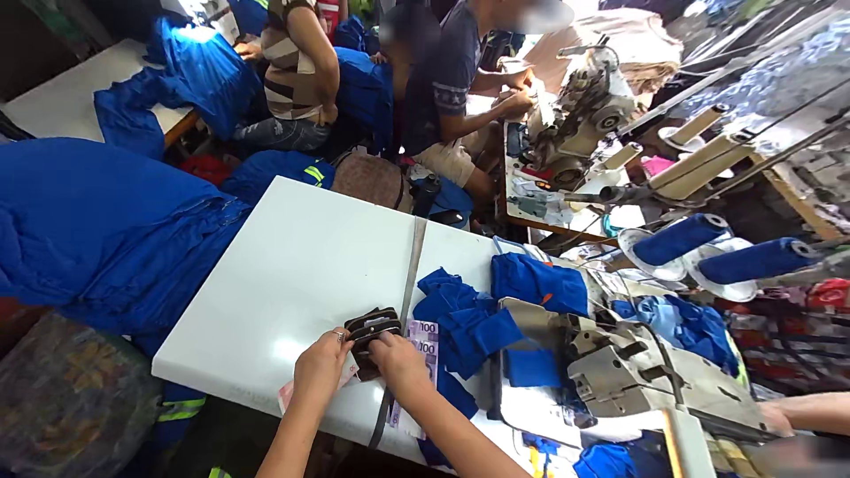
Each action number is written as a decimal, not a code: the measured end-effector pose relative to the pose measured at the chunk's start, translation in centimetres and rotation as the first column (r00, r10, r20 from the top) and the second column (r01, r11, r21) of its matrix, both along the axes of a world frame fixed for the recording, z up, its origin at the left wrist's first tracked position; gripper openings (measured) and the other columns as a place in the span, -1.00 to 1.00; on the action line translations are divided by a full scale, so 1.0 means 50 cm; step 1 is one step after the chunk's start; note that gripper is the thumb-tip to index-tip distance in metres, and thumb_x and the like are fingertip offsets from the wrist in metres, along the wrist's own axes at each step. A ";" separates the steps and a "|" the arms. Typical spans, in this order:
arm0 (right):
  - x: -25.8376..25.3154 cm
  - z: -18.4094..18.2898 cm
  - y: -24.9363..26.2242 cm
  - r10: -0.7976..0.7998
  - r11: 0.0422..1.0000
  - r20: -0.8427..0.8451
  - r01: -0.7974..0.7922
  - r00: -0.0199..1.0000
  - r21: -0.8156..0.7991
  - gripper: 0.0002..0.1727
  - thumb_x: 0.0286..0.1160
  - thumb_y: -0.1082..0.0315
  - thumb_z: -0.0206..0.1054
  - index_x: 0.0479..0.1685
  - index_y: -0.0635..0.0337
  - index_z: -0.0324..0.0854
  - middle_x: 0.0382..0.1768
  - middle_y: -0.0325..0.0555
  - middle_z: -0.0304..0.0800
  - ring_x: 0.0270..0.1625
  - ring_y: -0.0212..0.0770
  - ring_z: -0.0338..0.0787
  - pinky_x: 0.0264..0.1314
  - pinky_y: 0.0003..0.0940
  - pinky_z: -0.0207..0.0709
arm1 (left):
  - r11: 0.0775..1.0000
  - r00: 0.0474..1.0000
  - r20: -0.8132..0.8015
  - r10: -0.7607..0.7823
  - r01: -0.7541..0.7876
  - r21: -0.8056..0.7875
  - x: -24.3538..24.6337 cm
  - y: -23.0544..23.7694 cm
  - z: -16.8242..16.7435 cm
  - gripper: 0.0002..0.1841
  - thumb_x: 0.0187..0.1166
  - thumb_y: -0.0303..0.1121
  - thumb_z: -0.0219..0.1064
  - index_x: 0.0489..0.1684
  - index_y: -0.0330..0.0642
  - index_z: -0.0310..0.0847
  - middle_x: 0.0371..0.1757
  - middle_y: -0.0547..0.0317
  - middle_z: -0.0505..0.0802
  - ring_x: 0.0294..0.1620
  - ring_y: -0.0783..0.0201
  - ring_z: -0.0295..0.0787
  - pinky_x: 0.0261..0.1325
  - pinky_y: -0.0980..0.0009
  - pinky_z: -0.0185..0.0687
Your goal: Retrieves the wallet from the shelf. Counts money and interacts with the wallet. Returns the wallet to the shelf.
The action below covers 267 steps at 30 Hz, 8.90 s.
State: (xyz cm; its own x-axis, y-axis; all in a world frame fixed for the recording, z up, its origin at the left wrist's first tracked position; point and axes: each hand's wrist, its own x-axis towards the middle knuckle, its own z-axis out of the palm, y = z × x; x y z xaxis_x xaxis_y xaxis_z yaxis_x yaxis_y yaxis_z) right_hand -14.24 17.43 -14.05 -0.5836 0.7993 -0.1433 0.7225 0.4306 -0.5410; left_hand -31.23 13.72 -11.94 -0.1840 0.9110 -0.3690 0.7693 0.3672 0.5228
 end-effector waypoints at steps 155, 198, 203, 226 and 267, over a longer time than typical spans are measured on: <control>0.108 0.037 0.051 -0.480 0.548 -0.194 0.120 0.856 -0.828 -0.73 0.74 0.31 0.14 0.03 0.21 0.74 -0.47 -0.29 0.68 -0.60 -0.46 0.50 -0.52 -0.54 0.39 | 0.888 0.983 -0.179 -0.026 0.105 0.448 0.093 -0.115 -0.122 -0.79 0.40 -0.49 0.44 -0.07 -0.12 0.92 -0.21 -0.07 0.93 -0.37 -0.09 0.92 -0.40 -0.01 0.81; 0.108 0.050 0.093 -0.161 0.734 -0.293 -0.084 0.943 -0.674 -0.71 0.74 0.24 0.13 0.07 0.24 0.67 -0.41 -0.16 0.62 -0.47 -0.33 0.56 -0.35 -0.40 0.48 | 0.963 0.997 -0.070 -0.033 0.051 0.265 0.085 -0.086 -0.084 -0.79 0.60 -0.43 0.36 0.04 -0.14 0.88 0.01 -0.09 0.93 -0.09 -0.16 0.92 -0.08 -0.11 0.80; 0.185 0.072 0.037 -0.723 0.285 -0.472 -0.404 0.505 -0.869 -0.70 0.64 -0.04 0.24 -0.48 -0.22 0.51 -0.62 -0.53 0.39 -0.68 -0.59 0.28 -0.66 -0.65 0.14 | 0.939 0.994 -0.089 -0.066 0.092 0.332 0.073 -0.083 -0.099 -0.81 0.53 -0.45 0.41 0.00 -0.14 0.89 -0.07 -0.10 0.93 -0.17 -0.16 0.92 -0.17 -0.10 0.81; 0.241 0.083 0.004 -0.926 0.184 -0.286 -0.368 0.247 -0.912 -0.52 0.58 0.66 -0.02 0.45 0.38 0.55 0.38 0.22 0.72 0.41 0.10 0.74 0.46 -0.04 0.63 | 0.978 1.000 0.020 -0.007 0.003 0.209 0.037 -0.072 -0.074 -0.73 0.61 -0.42 0.32 0.17 -0.16 0.83 0.09 -0.08 0.92 0.05 -0.14 0.91 0.12 -0.25 0.72; 0.234 0.106 -0.026 -0.844 0.217 -0.425 -0.518 0.325 -0.827 -0.41 0.91 0.02 -0.17 0.59 0.28 0.42 0.49 0.17 0.63 0.52 0.11 0.65 0.56 0.03 0.52 | 0.953 0.382 0.912 0.151 -0.302 -0.032 -0.026 -0.107 0.050 -0.58 0.65 -0.45 -0.30 -0.13 -0.16 0.61 -0.74 0.52 0.56 -0.79 0.63 0.37 -0.68 0.67 0.32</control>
